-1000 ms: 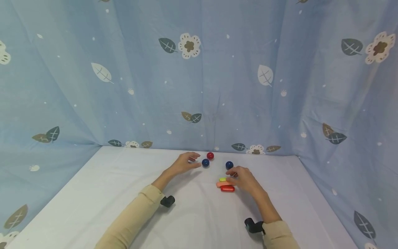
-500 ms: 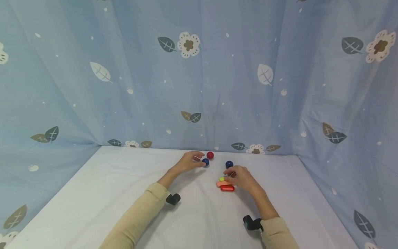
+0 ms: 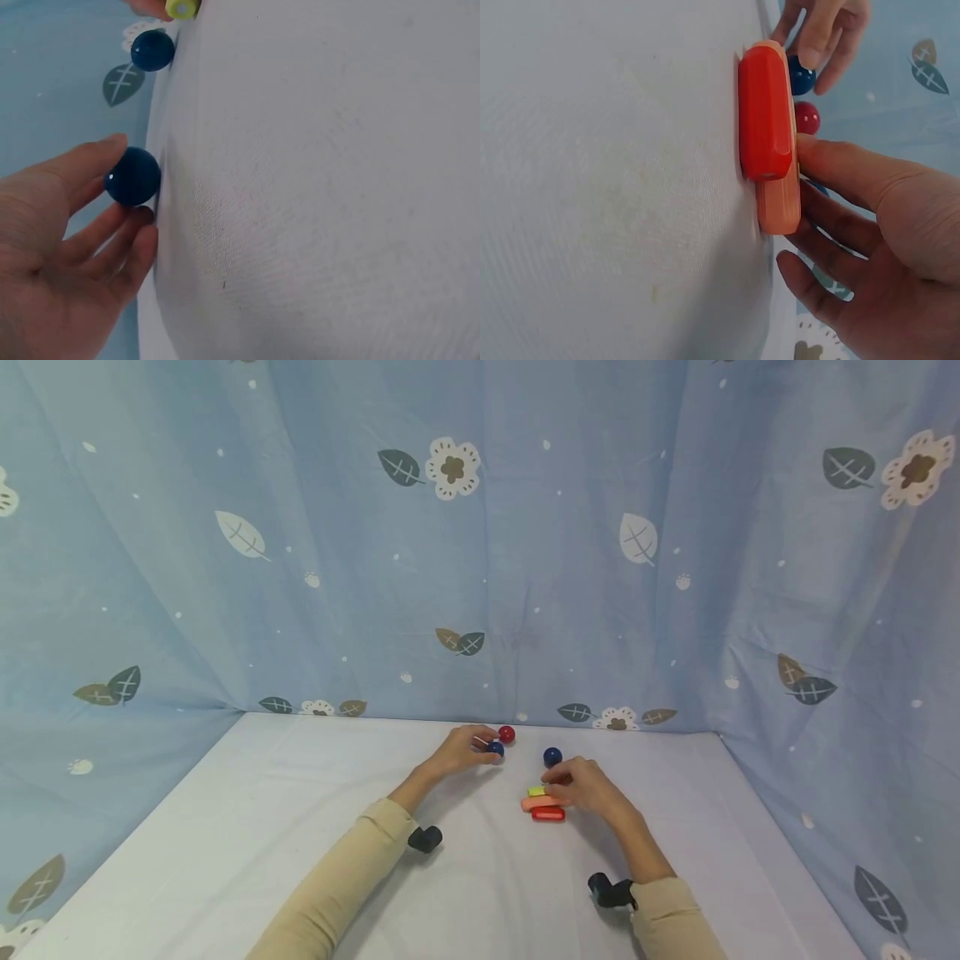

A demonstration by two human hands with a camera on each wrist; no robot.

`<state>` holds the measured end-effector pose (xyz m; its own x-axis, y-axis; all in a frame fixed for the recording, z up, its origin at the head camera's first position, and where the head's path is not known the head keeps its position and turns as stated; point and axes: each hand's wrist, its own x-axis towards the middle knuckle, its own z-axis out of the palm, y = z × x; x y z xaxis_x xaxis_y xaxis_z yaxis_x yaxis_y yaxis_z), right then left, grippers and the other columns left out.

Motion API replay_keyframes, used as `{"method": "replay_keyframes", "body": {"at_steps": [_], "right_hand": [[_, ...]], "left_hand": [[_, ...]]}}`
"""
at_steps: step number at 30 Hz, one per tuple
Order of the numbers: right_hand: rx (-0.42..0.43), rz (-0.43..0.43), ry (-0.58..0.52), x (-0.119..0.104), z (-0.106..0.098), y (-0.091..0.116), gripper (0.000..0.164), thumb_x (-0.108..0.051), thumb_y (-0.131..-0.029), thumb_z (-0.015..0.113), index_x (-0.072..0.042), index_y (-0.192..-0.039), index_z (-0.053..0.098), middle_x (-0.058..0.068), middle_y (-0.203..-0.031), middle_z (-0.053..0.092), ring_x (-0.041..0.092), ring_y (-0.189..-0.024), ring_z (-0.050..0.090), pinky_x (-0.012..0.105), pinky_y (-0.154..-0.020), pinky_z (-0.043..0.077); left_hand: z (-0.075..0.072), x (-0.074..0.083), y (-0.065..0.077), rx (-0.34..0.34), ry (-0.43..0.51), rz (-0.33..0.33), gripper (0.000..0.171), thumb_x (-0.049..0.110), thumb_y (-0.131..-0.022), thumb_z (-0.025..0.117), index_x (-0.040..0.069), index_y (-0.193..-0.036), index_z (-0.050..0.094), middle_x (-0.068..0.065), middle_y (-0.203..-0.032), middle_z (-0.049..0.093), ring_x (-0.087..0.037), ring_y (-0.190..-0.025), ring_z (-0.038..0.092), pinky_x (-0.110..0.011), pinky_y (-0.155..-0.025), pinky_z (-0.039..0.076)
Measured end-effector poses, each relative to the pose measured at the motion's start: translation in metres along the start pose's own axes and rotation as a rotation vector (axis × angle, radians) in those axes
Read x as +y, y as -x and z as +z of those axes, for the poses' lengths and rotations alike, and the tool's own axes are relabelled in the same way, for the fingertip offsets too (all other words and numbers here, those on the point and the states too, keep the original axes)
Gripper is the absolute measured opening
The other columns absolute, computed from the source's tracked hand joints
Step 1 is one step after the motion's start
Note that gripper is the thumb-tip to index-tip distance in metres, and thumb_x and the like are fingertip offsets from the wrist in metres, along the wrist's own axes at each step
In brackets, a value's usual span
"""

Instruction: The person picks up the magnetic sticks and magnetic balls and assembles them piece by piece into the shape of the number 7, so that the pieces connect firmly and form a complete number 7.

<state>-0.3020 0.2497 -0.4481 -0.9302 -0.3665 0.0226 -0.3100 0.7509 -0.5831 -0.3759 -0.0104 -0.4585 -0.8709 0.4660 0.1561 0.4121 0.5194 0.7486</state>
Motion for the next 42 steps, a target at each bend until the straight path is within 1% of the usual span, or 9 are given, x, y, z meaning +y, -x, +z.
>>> {"method": "replay_keyframes", "body": {"at_steps": [3,7,13,21,29,34,38,42], "right_hand": [[-0.006,-0.014,-0.003,0.002,-0.003,0.001,0.019,-0.014,-0.09,0.07,-0.006,-0.108,0.074,0.003,-0.101,0.072,0.014,-0.089,0.06,0.023,-0.077,0.054],[-0.008,-0.009,-0.009,0.003,-0.005,0.001,0.018,-0.012,-0.09,0.069,-0.006,-0.106,0.075,0.003,-0.101,0.072,0.014,-0.089,0.061,0.023,-0.076,0.054],[-0.013,0.027,-0.028,0.004,-0.004,0.0,0.017,-0.012,-0.09,0.069,-0.008,-0.106,0.075,0.003,-0.101,0.072,0.014,-0.089,0.06,0.02,-0.072,0.052],[-0.004,0.023,-0.04,0.006,-0.005,-0.002,0.016,-0.013,-0.09,0.07,-0.009,-0.104,0.076,0.003,-0.101,0.072,0.015,-0.089,0.059,0.02,-0.07,0.05],[-0.011,0.051,-0.048,0.007,-0.004,-0.002,0.015,-0.014,-0.09,0.07,-0.011,-0.103,0.076,0.002,-0.101,0.071,0.015,-0.088,0.059,0.022,-0.07,0.05],[-0.008,0.058,-0.034,0.005,-0.003,-0.002,0.015,-0.014,-0.089,0.071,-0.011,-0.103,0.077,0.002,-0.1,0.071,0.015,-0.087,0.058,0.022,-0.07,0.05],[-0.014,0.057,-0.036,0.004,-0.004,-0.001,0.015,-0.012,-0.09,0.069,-0.01,-0.104,0.077,0.002,-0.1,0.071,0.015,-0.087,0.058,0.022,-0.069,0.05],[-0.024,0.038,-0.045,0.004,-0.006,0.0,0.016,-0.01,-0.091,0.068,-0.008,-0.105,0.076,0.004,-0.102,0.072,0.015,-0.09,0.059,0.022,-0.071,0.051]], "left_hand": [[0.001,0.0,-0.002,0.001,-0.014,0.009,0.045,0.015,-0.084,0.077,0.003,-0.125,0.063,-0.015,-0.122,0.067,-0.028,-0.107,0.066,-0.038,-0.096,0.053],[0.003,-0.001,-0.004,-0.001,-0.036,0.026,0.042,0.014,-0.084,0.077,0.003,-0.122,0.065,-0.014,-0.121,0.068,-0.027,-0.105,0.067,-0.037,-0.095,0.054],[0.006,-0.005,-0.007,-0.001,-0.077,0.039,0.039,0.013,-0.084,0.078,0.002,-0.12,0.067,-0.012,-0.118,0.07,-0.024,-0.103,0.067,-0.033,-0.093,0.054],[0.004,-0.001,-0.003,-0.001,-0.064,0.023,0.038,0.009,-0.085,0.075,0.002,-0.121,0.066,-0.013,-0.12,0.069,-0.025,-0.108,0.066,-0.038,-0.098,0.053],[0.006,-0.002,0.0,0.003,-0.08,0.012,0.039,0.01,-0.086,0.075,0.004,-0.122,0.066,-0.012,-0.12,0.069,-0.025,-0.109,0.065,-0.037,-0.098,0.053],[0.002,-0.002,0.003,0.002,-0.109,0.005,0.04,0.011,-0.084,0.077,0.005,-0.122,0.066,-0.01,-0.119,0.069,-0.023,-0.109,0.065,-0.035,-0.098,0.053],[-0.003,-0.004,0.007,-0.009,-0.112,0.019,0.04,0.012,-0.083,0.077,0.004,-0.121,0.066,-0.011,-0.119,0.07,-0.024,-0.11,0.066,-0.035,-0.097,0.053],[-0.01,-0.007,0.012,-0.011,-0.11,0.032,0.04,0.014,-0.083,0.078,0.003,-0.12,0.067,-0.011,-0.119,0.07,-0.024,-0.109,0.067,-0.035,-0.097,0.053]]}}
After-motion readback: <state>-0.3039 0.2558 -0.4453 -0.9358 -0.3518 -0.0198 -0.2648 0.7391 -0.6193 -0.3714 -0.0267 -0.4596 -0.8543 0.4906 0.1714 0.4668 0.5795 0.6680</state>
